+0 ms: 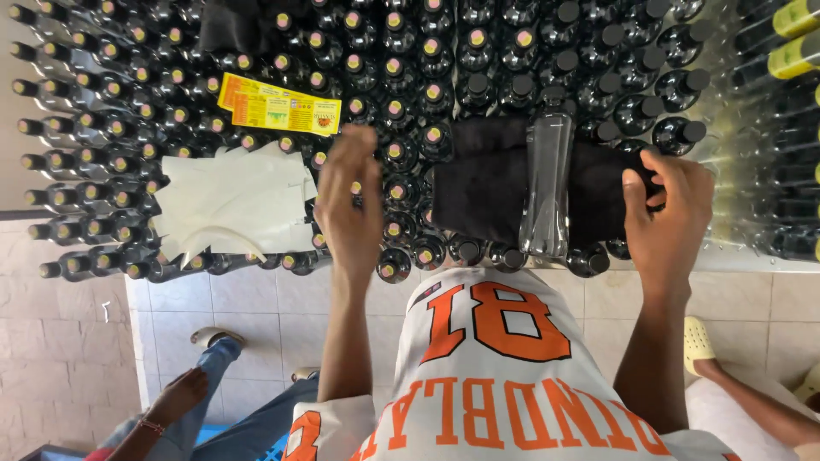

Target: Manual application of adhesive labels onto plastic bottles in a production environment.

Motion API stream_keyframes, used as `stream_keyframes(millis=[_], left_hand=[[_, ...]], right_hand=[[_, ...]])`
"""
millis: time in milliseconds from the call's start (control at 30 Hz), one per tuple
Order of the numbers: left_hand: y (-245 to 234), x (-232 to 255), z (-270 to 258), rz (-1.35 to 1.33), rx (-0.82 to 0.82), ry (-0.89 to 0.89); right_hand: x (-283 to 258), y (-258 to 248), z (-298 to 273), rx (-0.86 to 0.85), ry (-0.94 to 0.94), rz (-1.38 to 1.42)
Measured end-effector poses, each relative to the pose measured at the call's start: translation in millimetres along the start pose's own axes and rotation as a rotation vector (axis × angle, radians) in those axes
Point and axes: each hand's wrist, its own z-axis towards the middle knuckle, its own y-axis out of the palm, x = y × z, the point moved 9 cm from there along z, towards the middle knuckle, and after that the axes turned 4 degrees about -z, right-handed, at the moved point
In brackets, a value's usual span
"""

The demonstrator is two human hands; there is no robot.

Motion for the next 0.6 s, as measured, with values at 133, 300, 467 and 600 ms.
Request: stream_keyframes(millis=[133,300,467,600], left_hand=[[-7.8,-96.1,-16.6,0.336,0.043,-0.075],[4.9,-151.6,-20.8,0.556,-0.062,-0.161],[7.1,-170.7,-19.0,0.656,0.028,-0.136],[-5.4,-136.7,-6.9,0.616,0.102,-0.088]], right_hand=[[3.8,-3.8,-6.0,0.007,-0.030,0.019],[-1.6,-9.5,-7.3,0.028,-0.053,-0.020],[-1.4,-17.7,-9.2,0.040,-0.058,-0.020],[4.3,-22.9,-14.6,0.055,-0.052,-0.017]])
